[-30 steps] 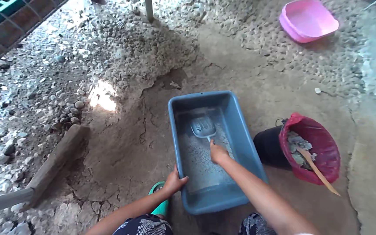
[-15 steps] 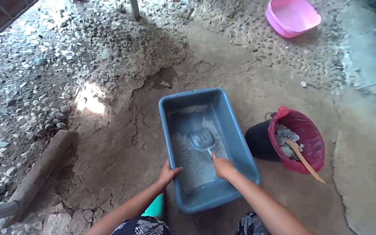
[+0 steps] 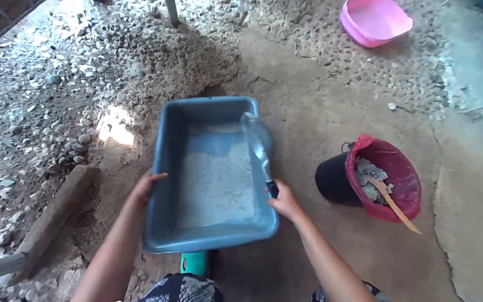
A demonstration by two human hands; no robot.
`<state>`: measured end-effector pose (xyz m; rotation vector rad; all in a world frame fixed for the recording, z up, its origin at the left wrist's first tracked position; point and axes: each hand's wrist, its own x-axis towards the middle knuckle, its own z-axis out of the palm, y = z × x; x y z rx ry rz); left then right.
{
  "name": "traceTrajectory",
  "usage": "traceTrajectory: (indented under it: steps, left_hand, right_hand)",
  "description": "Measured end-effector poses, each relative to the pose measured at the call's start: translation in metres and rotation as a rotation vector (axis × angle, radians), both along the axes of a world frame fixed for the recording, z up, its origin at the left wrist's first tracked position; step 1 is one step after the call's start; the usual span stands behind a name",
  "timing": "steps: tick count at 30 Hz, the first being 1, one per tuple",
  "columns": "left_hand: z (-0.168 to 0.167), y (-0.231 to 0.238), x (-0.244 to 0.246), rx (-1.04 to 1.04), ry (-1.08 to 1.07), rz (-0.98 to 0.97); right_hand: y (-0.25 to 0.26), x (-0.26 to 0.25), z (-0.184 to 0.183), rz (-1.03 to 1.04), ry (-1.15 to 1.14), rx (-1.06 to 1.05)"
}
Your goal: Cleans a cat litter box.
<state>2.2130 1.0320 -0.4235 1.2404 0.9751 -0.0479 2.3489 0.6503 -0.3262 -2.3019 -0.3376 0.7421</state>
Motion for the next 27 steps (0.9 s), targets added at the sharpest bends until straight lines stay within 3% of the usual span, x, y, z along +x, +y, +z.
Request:
traceTrajectory:
  steps: [2,5,7,9,12,15,18,22,24,27]
  left_hand:
    - [0.05,0.002,-0.001,0.047,0.04,0.012]
    - [0.089,-0.057,0.017,0.015,-0.025,-0.09]
    - [0.084,-0.1,0.026,-0.053,-0.101,-0.185]
    - [0.066,-0.112,0.023,-0.113,-0.139,-0.189]
    - [0.041,-0.055,0.007,-0.071,-0.1,-0.043]
    - [0.042,-0.003,-0.008,0.006,-0.033,0.055]
    - [0.066,-0.036,-0.003,-0.012,-0.006,0.039]
    - [0.045,-0.108,0.019,-0.173,-0.127,-0.085]
    - [0.028,-0.11,0.018,-0.197,-0.134,-0.067]
    - [0.012,-0.079,0.009,-0.133,-0.133,0.016]
  right_hand:
    - [0.003,0.0,0.003,0.067,-0.006,-0.019]
    - [-0.058,0.007,-0.008,-0.076,-0.026,-0.064]
    - [-0.102,0.012,-0.008,-0.287,0.014,-0.101]
    - [-0.117,0.015,-0.004,-0.402,0.003,-0.067]
    - [-0.057,0.015,0.013,-0.338,-0.01,0.079]
    - [0.007,0.022,0.024,-0.213,-0.016,0.159]
    - [-0.022,0.028,0.025,-0.247,0.002,0.119]
    - [-0.111,0.036,0.035,-0.402,-0.068,0.106]
    - [-0.106,0.034,0.044,-0.429,-0.064,0.094]
    - [-0.062,0.041,0.039,-0.314,-0.05,0.066]
